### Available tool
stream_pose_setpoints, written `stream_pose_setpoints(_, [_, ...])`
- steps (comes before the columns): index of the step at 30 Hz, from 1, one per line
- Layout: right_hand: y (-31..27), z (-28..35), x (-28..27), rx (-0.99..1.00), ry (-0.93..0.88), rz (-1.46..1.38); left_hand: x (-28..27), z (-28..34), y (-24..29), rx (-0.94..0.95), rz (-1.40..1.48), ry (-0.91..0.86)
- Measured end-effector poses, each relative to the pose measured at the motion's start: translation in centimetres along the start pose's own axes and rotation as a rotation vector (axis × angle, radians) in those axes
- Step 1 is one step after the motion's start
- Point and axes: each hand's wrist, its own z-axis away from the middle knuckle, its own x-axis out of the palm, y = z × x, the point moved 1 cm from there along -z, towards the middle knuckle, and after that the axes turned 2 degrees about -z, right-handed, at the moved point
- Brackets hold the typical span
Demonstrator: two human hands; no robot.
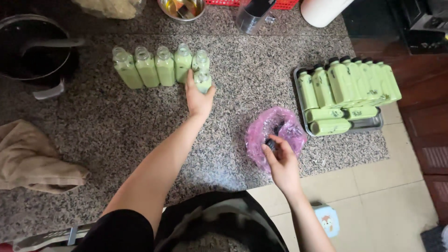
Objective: Manually placing plastic caps on bottles filled with green liquid and organizing them onto a metal tray.
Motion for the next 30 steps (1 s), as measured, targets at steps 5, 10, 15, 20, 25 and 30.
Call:
stream_pose_setpoints(5, [-0.9,0.4,2.0,-0.027,0.009,-0.051,-2.0,2.1,-0.6,-0.053,-0.042,-0.091])
stream_pose_setpoints(10, [-1.5,-0.2,4.4,-0.026,-0.04,-0.114,-6.8,6.5,0.6,-0.097,-0.031,-0.258])
stream_pose_setpoints(15, [-3.8,-0.8,6.8,-0.155,-0.12,-0.211,-10.7,10.5,1.1,0.181,0.089,-0.355])
stream_pose_setpoints(20, [-9.1,-0.4,5.8,-0.379,-0.31,-0.006,-11.4,11.9,4.9,0.274,0.129,-0.367])
stream_pose_setpoints(25, [-14.8,-0.7,3.2,-0.763,-0.474,0.36,-13.9,11.0,11.1,0.333,0.252,-0.459])
stream_pose_setpoints(30, [-17.6,-1.3,1.6,-1.083,-0.517,0.744,-15.4,10.6,14.1,0.42,0.209,-0.6])
